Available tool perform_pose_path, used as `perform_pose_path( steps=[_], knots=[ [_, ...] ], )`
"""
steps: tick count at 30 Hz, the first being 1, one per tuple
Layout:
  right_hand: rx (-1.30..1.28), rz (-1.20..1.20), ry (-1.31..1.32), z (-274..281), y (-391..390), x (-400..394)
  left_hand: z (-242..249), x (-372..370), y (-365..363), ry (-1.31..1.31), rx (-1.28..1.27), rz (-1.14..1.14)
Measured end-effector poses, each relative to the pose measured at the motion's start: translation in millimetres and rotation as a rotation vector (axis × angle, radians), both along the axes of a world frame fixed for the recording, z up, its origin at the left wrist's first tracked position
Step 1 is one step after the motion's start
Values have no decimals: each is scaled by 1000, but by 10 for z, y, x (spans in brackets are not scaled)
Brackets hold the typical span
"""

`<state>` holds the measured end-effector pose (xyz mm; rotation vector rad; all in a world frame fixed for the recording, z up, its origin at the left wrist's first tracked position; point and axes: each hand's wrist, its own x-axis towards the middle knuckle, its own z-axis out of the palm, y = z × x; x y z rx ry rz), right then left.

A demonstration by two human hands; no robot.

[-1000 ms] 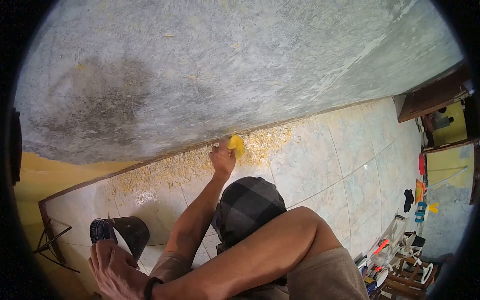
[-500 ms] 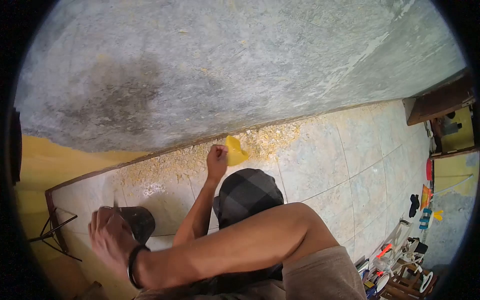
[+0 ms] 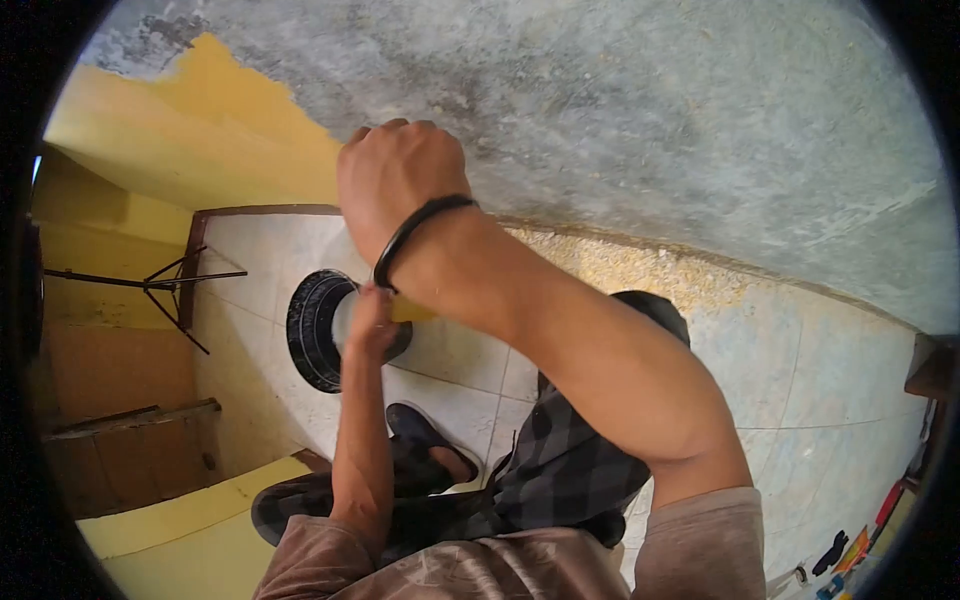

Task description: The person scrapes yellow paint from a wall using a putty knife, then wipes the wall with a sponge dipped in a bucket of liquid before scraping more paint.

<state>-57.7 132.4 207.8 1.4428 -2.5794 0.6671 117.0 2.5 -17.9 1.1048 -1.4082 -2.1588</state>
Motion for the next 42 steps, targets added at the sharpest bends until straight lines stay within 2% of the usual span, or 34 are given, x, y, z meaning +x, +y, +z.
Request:
perform_pose_path(
  steps=[1, 2, 3, 4, 5, 7, 8, 11, 12, 13, 15, 16, 17, 18, 20, 21, 23, 24, 26, 27, 29, 30, 32, 33, 35, 37, 40, 42],
  knots=[
    [42, 21, 9, 9, -14, -5, 296, 138, -128, -15, -20, 4],
    [38, 25, 4, 1, -38, 11, 500, 325, -260, 36, -182, 15],
    [50, 23, 3, -16, -66, 28, 567, 525, -527, -50, -288, 35],
    [64, 23, 4, -25, -85, 52, 885, 618, -528, -34, -215, 139],
    [64, 30, 5, -18, -89, 80, 1072, 732, -621, -77, -286, 214],
    [88, 62, -24, 12, -99, 107, 1148, 989, -901, -272, -469, 230],
    [86, 70, -17, 17, -112, 109, 1055, 1112, -1064, -385, -545, 231],
    [71, 75, -5, -51, -165, 145, 269, 1322, -1477, -750, -781, 70],
    [68, 77, -12, -79, -184, 144, -43, 1315, -1522, -927, -1011, -34],
    [62, 75, -13, -95, -215, 133, -172, 1181, -1341, -1055, -1156, -36],
    [56, 64, -17, -141, -274, 147, -749, 1159, -1311, -940, -1220, -193],
    [60, 52, -26, -160, -292, 150, -1450, 1397, -1549, -803, -1200, -131],
    [83, 62, -35, -171, -301, 153, -1451, 1328, -1314, -732, -1416, -174],
    [87, 53, -25, -166, -303, 161, -1579, 1387, -1274, -829, -1510, -403],
    [117, 81, -37, -166, -307, 182, -1116, 1091, -964, -938, -1253, -561],
    [118, 97, -41, -171, -308, 183, -1117, 1040, -988, -930, -1254, -555],
    [113, 104, -43, -184, -304, 200, -1061, 1026, -1076, -1089, -1086, -821],
    [106, 104, -49, -185, -305, 192, -1176, 1052, -1192, -1086, -1092, -816],
    [80, 108, -23, -212, -289, 167, -1595, 1179, -1451, -1182, -1113, -1010],
    [55, 117, -7, -230, -276, 162, -1648, 1242, -1567, -1183, -1106, -1009],
    [97, 104, -12, -180, -274, 147, -1623, 1382, -1797, -973, -1553, -1208],
    [134, 86, -13, -164, -280, 156, -1346, 1286, -1755, -982, -1343, -1068],
    [106, 109, -26, -174, -271, 160, -435, 987, -1474, -1144, -1067, -1062],
    [119, 115, -25, -164, -262, 157, -217, 989, -1470, -1157, -1057, -1056],
    [145, 127, -19, -142, -256, 163, 75, 1020, -1450, -990, -817, -856],
    [152, 142, -30, -106, -244, 182, 346, 1029, -1401, -1001, -785, -784],
    [168, 161, -37, -81, -222, 189, 425, 1116, -1419, -1023, -743, -696],
    [168, 173, -33, -85, -214, 197, 419, 1229, -1419, -859, -589, -603]
  ],
)
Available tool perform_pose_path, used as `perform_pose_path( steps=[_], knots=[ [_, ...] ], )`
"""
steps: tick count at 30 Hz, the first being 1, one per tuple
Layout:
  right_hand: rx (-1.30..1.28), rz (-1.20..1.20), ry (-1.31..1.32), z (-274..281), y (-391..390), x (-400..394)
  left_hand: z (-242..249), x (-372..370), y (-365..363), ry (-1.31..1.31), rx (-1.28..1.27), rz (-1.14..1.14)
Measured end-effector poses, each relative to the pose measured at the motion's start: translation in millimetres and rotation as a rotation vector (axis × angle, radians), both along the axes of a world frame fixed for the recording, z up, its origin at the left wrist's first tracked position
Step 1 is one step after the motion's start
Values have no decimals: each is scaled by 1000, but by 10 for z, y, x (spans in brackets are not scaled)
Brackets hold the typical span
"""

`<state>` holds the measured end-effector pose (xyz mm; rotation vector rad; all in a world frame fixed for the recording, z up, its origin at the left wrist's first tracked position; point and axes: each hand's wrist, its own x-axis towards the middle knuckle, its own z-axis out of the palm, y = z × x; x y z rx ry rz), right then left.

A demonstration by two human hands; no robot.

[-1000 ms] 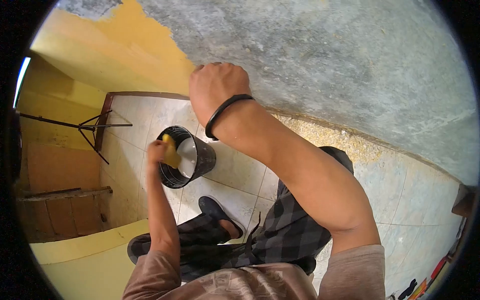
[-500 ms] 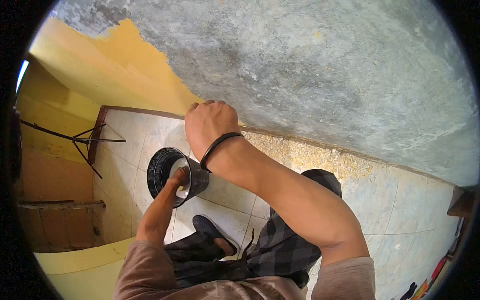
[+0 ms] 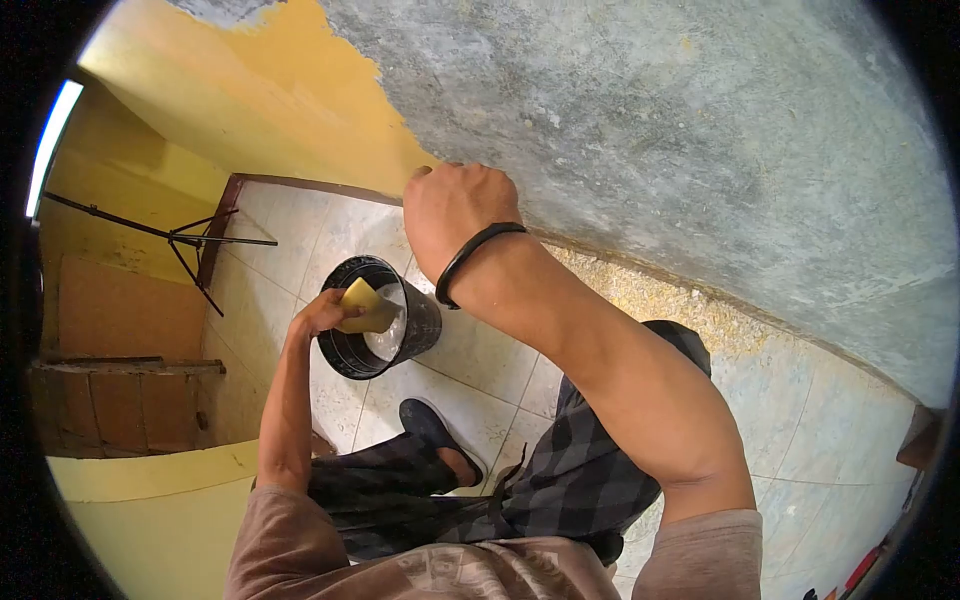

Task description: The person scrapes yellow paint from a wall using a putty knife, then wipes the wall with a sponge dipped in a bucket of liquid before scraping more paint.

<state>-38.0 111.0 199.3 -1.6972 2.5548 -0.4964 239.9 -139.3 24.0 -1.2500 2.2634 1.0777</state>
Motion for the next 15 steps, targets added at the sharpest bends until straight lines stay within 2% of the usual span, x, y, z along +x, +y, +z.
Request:
perform_pose_path(
  steps=[4, 6, 8, 10, 12, 14, 15],
  knots=[
    [-47, -2, -7, -51, 9, -22, -500, 334, -147, 109, 26, 128],
    [-68, 13, 15, -74, -7, -28, -853, 475, -135, 294, 124, 360],
    [-67, -7, -5, -96, -26, -31, -1317, 622, -232, 281, 132, 504],
    [-74, 15, 24, -106, -38, -44, -1386, 614, -236, 56, 149, 423],
    [-45, 38, -11, -116, -43, -56, -1124, 415, 67, -13, 212, 493],
    [-35, 61, -19, -87, -31, -53, -1081, 439, 166, -182, -73, 78],
    [-41, 73, -1, -90, -40, -52, -1084, 357, 152, -366, -230, -167]
  ],
)
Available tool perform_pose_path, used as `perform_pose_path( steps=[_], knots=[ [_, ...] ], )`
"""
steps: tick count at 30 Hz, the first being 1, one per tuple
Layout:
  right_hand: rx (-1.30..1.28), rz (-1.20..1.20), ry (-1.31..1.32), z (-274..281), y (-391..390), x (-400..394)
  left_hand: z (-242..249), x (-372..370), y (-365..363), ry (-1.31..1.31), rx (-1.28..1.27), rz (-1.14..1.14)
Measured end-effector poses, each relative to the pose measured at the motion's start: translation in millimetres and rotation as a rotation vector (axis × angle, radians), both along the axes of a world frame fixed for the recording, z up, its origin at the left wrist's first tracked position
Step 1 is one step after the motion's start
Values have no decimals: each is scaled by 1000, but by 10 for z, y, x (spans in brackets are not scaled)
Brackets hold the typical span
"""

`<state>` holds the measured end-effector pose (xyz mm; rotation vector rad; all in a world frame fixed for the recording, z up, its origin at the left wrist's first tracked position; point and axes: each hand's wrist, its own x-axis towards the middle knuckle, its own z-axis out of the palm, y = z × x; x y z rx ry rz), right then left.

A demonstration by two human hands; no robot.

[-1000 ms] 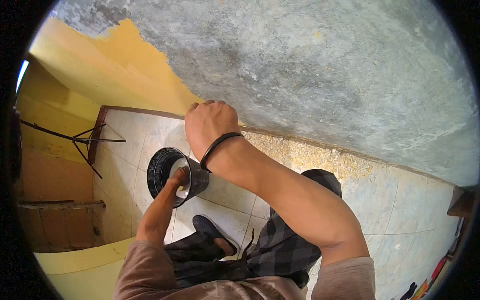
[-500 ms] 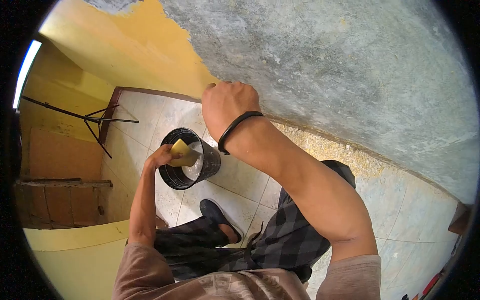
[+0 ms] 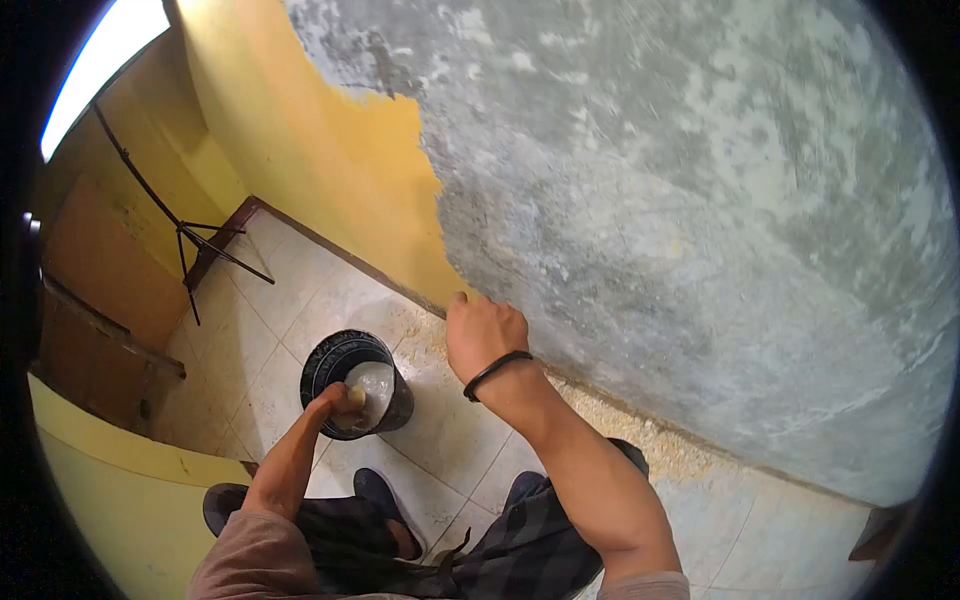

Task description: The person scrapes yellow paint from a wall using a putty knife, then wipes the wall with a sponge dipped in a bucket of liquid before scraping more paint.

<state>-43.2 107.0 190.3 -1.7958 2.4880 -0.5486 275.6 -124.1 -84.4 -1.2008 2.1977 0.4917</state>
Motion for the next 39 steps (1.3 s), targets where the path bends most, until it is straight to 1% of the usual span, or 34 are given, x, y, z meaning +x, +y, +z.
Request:
perform_pose_path(
  steps=[1, 3, 4, 5, 7, 8, 9, 11, 13, 15, 16, 17, 18, 19, 21, 22, 23, 24, 26, 28, 30, 32, 33, 34, 36, 38, 39],
  knots=[
    [12, -4, -7, -15, -12, 5, -6, -35, 26, 13, -4, 11],
    [24, 4, -11, -38, -38, 15, -63, -8, 73, 76, -138, 40],
    [48, -1, -29, -49, -51, 19, -105, -9, 5, 69, -117, -70],
    [73, -5, -46, -52, -62, 28, -159, 10, -18, 73, -119, -57],
    [68, 15, -30, -10, -55, 73, -153, -56, -14, 103, -127, 80],
    [64, 20, -19, 4, -51, 90, 197, -149, 131, 166, -91, 137],
    [67, 33, -14, 3, -53, 101, 299, -176, 181, 170, -89, 150],
    [81, 42, -26, -5, -63, 108, 387, -194, 222, 313, -25, 382],
    [77, 55, -24, -23, -65, 110, 423, -187, 209, 285, 9, 353],
    [70, 64, -25, -34, -59, 106, 479, -149, 245, 338, 87, 309],
    [70, 66, -30, -35, -53, 102, 377, -109, 225, 343, 83, 316],
    [70, 67, -36, -42, -52, 101, 220, -59, 196, 432, 7, 380],
    [67, 73, -32, -58, -56, 99, 229, -52, 211, 521, -70, 444],
    [112, 47, -29, -77, -68, 94, 243, -51, 214, 525, -75, 449],
    [154, 26, -20, -100, -84, 89, 289, -75, 244, 630, 269, 724],
    [154, 29, -21, -110, -87, 89, 166, -42, 188, 636, 267, 730],
    [154, 33, -21, -115, -87, 93, 4, -11, 116, 592, 250, 651],
    [152, 43, -16, -116, -87, 100, -24, -3, 104, 547, 231, 572],
    [86, 93, -26, -115, -93, 114, -85, 0, 104, 541, 194, 562],
    [83, 107, -24, -90, -95, 138, 24, -89, 171, 532, 157, 547],
    [80, 116, -24, -86, -113, 150, 148, -187, 237, 438, 171, 667],
    [182, 62, -29, -102, -138, 158, 68, -197, 248, 445, 143, 657],
    [182, 64, -29, -103, -142, 159, 36, -196, 256, 448, 118, 645],
    [181, 65, -30, -103, -144, 157, 159, -234, 316, 448, 118, 647],
    [181, 67, -31, -102, -150, 153, 380, -305, 439, 330, 102, 589],
    [189, 60, -28, -103, -149, 150, 81, -281, 378, 344, 79, 579],
    [189, 59, -28, -104, -150, 146, 32, -290, 368, 357, 57, 568]
  ],
)
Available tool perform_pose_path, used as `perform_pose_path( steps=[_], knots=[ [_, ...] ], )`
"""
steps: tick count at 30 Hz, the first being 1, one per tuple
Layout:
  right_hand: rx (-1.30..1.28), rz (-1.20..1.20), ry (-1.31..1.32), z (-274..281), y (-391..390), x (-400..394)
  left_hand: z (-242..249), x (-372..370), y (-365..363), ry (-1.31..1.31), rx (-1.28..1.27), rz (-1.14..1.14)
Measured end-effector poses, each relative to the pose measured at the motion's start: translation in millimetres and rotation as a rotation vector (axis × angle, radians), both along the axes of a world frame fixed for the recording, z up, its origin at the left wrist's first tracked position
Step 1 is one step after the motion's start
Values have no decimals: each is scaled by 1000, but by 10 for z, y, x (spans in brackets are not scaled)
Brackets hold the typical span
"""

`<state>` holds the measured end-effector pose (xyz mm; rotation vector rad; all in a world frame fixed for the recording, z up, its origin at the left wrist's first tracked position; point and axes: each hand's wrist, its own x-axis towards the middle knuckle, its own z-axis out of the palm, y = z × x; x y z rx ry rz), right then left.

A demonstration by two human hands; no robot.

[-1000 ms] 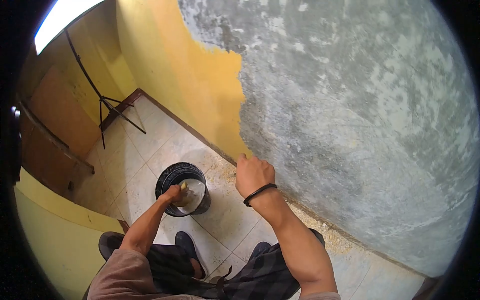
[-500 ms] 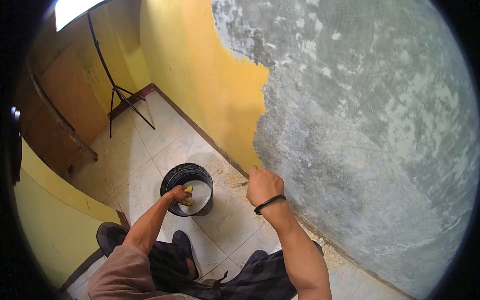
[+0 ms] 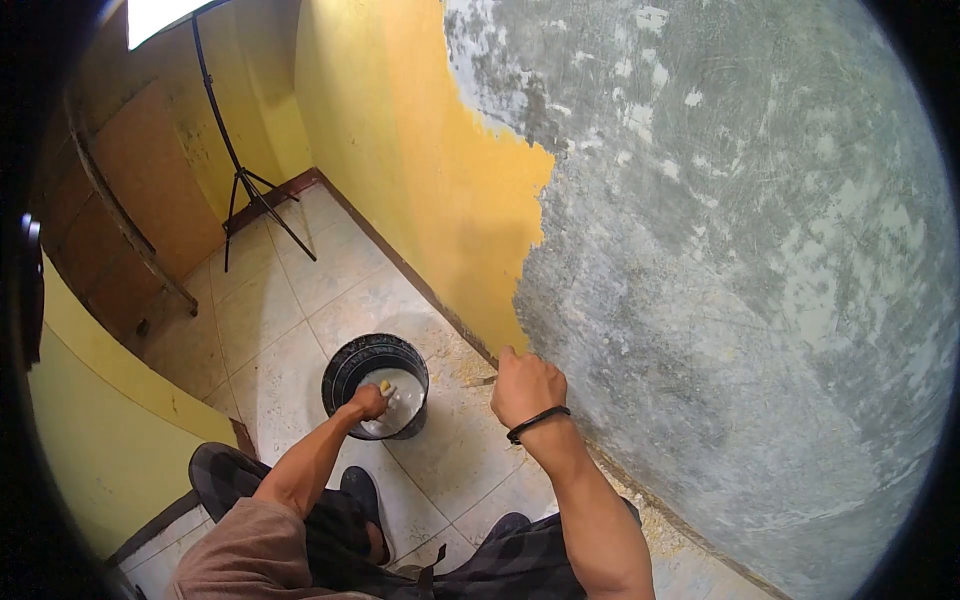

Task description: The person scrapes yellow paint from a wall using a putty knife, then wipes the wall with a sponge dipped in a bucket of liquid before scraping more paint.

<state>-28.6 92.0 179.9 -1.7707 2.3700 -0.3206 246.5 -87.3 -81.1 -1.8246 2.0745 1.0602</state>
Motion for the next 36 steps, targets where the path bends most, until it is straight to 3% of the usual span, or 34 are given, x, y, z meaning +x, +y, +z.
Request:
perform_pose_path(
  steps=[3, 7, 14, 17, 20, 22, 24, 26, 30, 32, 34, 35, 36],
  knots=[
    [4, 2, 3, 0, 6, -9, -86, 0, -51, -29, -74, -92],
    [-1, 13, -7, 24, 26, 0, 532, -146, 79, -40, -273, 27],
    [2, 12, -4, 11, 17, 12, 243, -39, 70, -44, -281, -150],
    [-89, 65, -7, 4, 47, 10, 308, -28, 144, -39, -204, -240],
    [-71, 58, -1, 26, 61, 17, 670, -18, 132, -184, 185, -347],
    [-69, 63, -7, 39, 70, 22, 729, 46, -62, -13, 229, -296],
    [-71, 66, -13, 30, 64, 26, 852, 140, -257, 138, -81, -354],
    [-54, 57, 5, -5, 48, 28, 1412, 11, -302, 313, 45, 35],
    [-45, 69, 3, -15, 44, 48, 1712, 55, -943, 486, -312, -38],
    [-32, 67, 15, -14, 33, 55, 2190, -183, -1030, 645, -556, 125],
    [-14, 68, 11, 5, 8, 66, 2647, -471, -1354, 934, -925, 124],
    [11, 67, 10, 14, -5, 68, 3056, -623, -1428, 889, -1101, 95],
    [8, 65, 11, 16, -15, 70, 3500, -840, -1362, 1003, -1239, 74]
  ],
)
